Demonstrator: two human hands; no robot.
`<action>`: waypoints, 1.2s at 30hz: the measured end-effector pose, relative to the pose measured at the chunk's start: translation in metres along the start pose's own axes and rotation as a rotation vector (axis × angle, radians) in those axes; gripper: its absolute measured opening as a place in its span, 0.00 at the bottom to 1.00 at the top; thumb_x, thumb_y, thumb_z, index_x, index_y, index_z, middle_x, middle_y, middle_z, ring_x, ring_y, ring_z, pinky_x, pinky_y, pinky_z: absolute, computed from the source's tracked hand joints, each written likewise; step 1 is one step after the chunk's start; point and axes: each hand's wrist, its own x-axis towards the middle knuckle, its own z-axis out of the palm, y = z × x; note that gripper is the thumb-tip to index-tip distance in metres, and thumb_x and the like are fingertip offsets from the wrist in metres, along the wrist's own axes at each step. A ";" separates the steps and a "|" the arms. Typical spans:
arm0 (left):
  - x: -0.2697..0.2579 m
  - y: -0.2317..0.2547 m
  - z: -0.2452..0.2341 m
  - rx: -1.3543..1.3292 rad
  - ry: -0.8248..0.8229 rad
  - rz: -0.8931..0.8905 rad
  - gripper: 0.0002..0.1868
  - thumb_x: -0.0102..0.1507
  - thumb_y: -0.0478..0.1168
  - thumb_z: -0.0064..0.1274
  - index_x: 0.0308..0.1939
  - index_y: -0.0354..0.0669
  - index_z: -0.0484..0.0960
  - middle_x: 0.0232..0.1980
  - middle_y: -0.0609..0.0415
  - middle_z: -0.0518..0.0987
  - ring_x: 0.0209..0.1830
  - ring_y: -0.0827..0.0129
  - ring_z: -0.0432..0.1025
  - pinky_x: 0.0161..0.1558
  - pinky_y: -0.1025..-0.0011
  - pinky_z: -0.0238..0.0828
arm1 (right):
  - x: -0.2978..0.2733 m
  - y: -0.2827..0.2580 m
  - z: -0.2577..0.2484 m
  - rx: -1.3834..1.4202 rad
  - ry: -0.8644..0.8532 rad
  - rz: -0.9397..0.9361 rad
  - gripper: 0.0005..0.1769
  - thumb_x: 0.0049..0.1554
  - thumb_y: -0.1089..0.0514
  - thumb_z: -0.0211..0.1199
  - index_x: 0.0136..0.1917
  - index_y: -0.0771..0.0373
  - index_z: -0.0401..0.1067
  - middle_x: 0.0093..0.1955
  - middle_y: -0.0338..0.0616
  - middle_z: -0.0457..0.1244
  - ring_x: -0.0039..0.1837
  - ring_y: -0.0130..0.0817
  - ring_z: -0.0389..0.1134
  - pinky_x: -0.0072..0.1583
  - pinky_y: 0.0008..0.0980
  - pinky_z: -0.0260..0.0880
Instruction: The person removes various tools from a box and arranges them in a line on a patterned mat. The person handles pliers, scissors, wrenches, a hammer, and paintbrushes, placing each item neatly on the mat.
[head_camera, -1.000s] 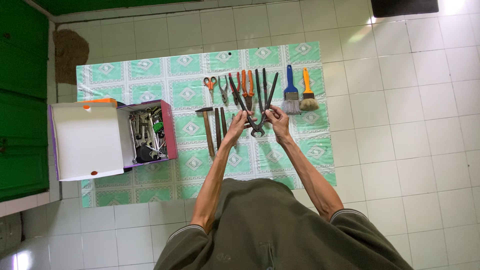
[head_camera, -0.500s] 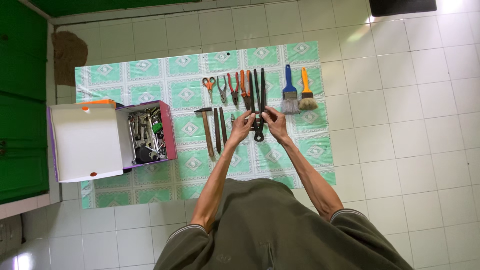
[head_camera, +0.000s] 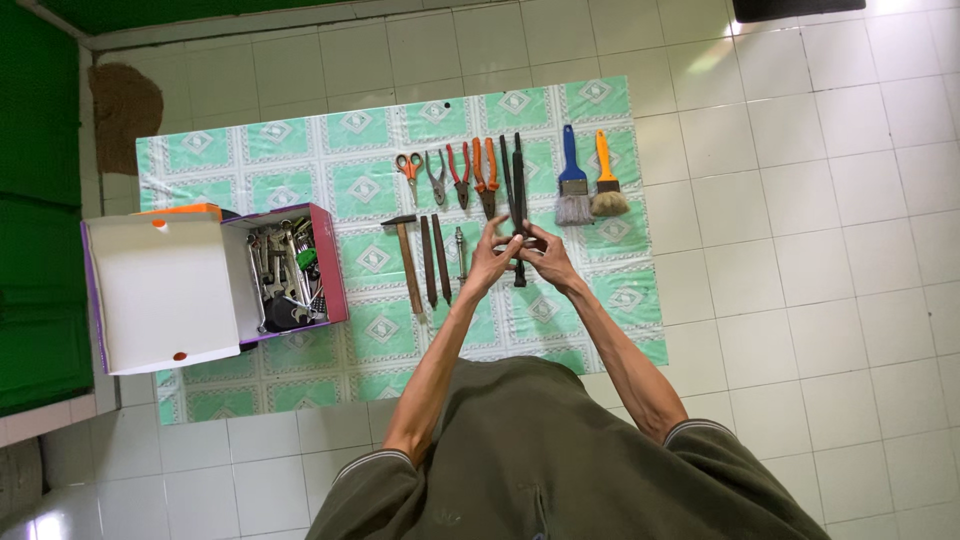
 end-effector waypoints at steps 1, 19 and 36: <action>0.001 0.001 0.001 -0.004 -0.007 -0.008 0.34 0.65 0.51 0.56 0.73 0.51 0.65 0.57 0.46 0.81 0.49 0.64 0.80 0.39 0.67 0.83 | 0.001 0.003 -0.003 0.049 -0.007 -0.002 0.39 0.59 0.55 0.71 0.78 0.67 0.60 0.66 0.46 0.67 0.61 0.28 0.70 0.59 0.32 0.74; 0.050 -0.073 0.000 0.414 0.067 0.195 0.27 0.67 0.45 0.56 0.70 0.53 0.73 0.65 0.45 0.76 0.57 0.54 0.78 0.55 0.60 0.75 | 0.051 0.041 -0.036 -0.413 0.399 0.104 0.41 0.44 0.47 0.79 0.68 0.63 0.71 0.57 0.44 0.71 0.48 0.32 0.76 0.49 0.34 0.76; 0.060 -0.094 -0.005 0.695 -0.059 0.257 0.33 0.64 0.41 0.57 0.74 0.53 0.67 0.77 0.35 0.59 0.75 0.36 0.58 0.71 0.49 0.60 | 0.108 0.047 -0.046 -0.895 0.478 0.062 0.38 0.44 0.51 0.77 0.64 0.67 0.70 0.57 0.57 0.67 0.57 0.58 0.69 0.57 0.52 0.69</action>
